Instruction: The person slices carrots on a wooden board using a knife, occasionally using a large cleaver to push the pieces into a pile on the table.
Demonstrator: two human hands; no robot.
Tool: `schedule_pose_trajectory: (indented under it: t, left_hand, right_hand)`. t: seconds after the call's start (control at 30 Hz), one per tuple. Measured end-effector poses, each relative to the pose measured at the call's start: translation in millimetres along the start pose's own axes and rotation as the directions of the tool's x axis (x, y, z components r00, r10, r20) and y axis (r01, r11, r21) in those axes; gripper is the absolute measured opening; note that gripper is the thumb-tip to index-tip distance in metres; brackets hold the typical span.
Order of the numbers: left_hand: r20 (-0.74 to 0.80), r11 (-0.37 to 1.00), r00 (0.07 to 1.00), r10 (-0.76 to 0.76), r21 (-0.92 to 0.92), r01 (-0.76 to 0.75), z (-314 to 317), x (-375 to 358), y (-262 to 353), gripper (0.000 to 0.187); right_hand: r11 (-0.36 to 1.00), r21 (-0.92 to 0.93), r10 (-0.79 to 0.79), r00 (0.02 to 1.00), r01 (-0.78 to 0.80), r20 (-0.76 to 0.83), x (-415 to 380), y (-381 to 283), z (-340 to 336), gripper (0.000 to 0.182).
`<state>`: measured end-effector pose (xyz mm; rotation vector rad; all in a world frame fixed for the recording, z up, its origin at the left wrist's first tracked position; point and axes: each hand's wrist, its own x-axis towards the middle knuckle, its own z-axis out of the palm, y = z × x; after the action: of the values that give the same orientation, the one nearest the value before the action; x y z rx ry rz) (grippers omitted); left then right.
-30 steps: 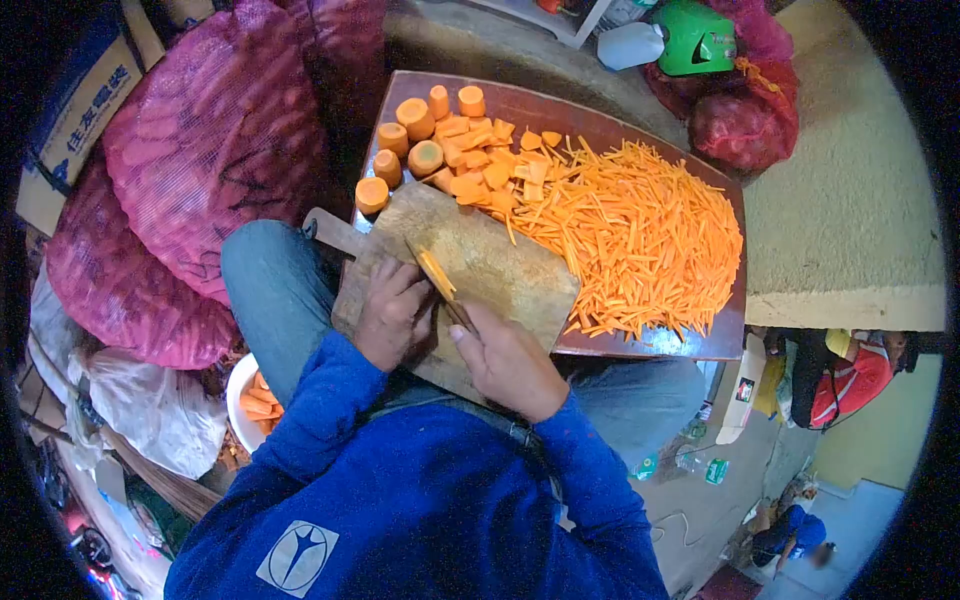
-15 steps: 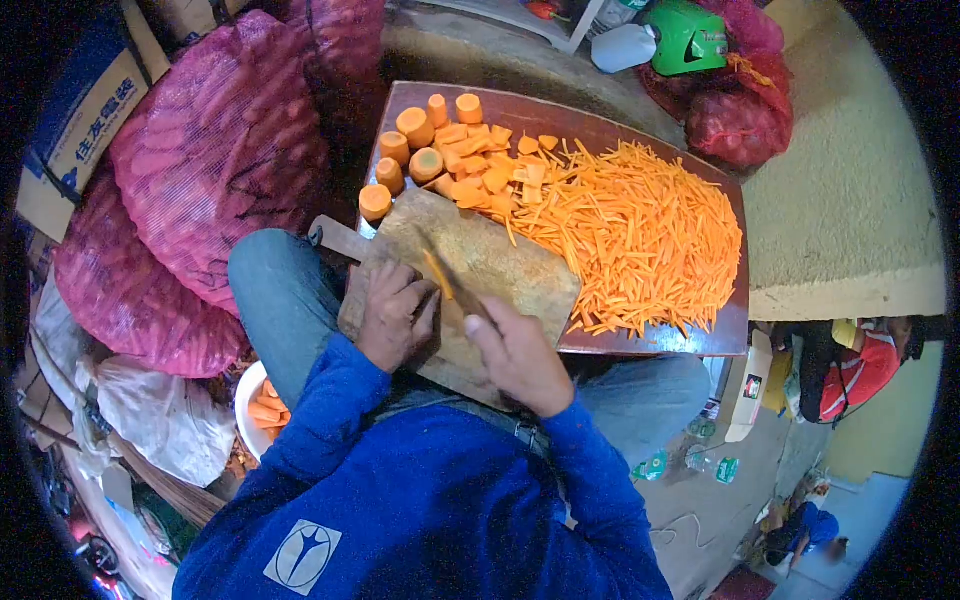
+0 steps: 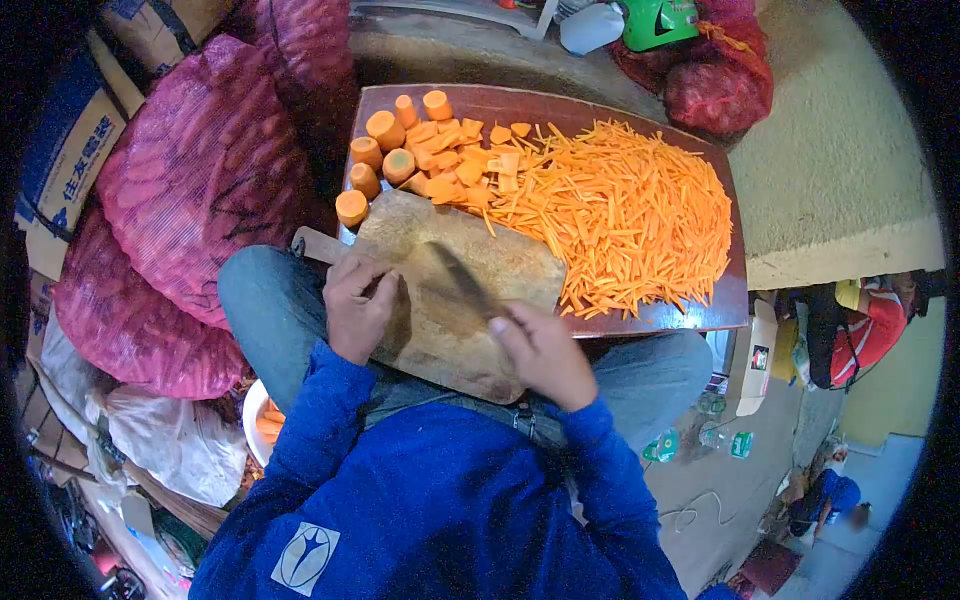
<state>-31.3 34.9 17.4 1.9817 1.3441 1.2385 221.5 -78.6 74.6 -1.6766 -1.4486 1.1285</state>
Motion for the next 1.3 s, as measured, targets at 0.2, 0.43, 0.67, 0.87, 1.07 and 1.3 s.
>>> schedule_pose_trajectory:
  t: [0.2, 0.43, 0.67, 0.87, 1.07, 1.3]
  left_hand:
    - [0.125, 0.966, 0.977, 0.173, 0.171, -0.193, 9.3, -2.1, -1.3, 0.011]
    - [0.157, 0.985, 0.985, 0.074, 0.145, -0.097, 10.8, -0.2, -1.5, 0.032]
    - [0.195, 0.991, 0.98, 0.046, 0.115, -0.069, 11.6, 4.7, 7.6, 0.025]
    - [0.251, 0.996, 0.966, 0.055, 0.05, -0.07, 21.4, 13.2, 26.5, 0.021]
    - [0.255, 0.972, 0.946, 0.199, -0.171, -0.158, 22.1, 62.2, 88.7, 0.029]
    - [0.593, 0.755, 0.622, 0.512, 0.035, -0.655, 111.0, 119.3, 103.0, 0.059]
  right_hand:
    - [0.965, 0.231, 0.181, 0.951, -0.123, -0.251, 7.0, 8.0, -73.6, 0.026]
    - [0.906, 0.42, 0.158, 0.963, -0.053, -0.218, 1.6, 4.5, -53.3, 0.025]
    - [0.953, 0.295, 0.118, 0.985, -0.075, -0.13, -10.2, 4.0, -57.3, 0.024]
    - [0.993, -0.025, -0.116, 0.976, 0.113, -0.185, -17.5, 7.8, -50.0, 0.023]
    - [0.773, -0.581, -0.383, 0.917, 0.255, -0.107, -26.3, 1.4, -43.7, 0.028]
    - [0.534, -0.801, -0.539, 0.839, 0.271, -0.076, -21.2, 0.3, -52.6, 0.027]
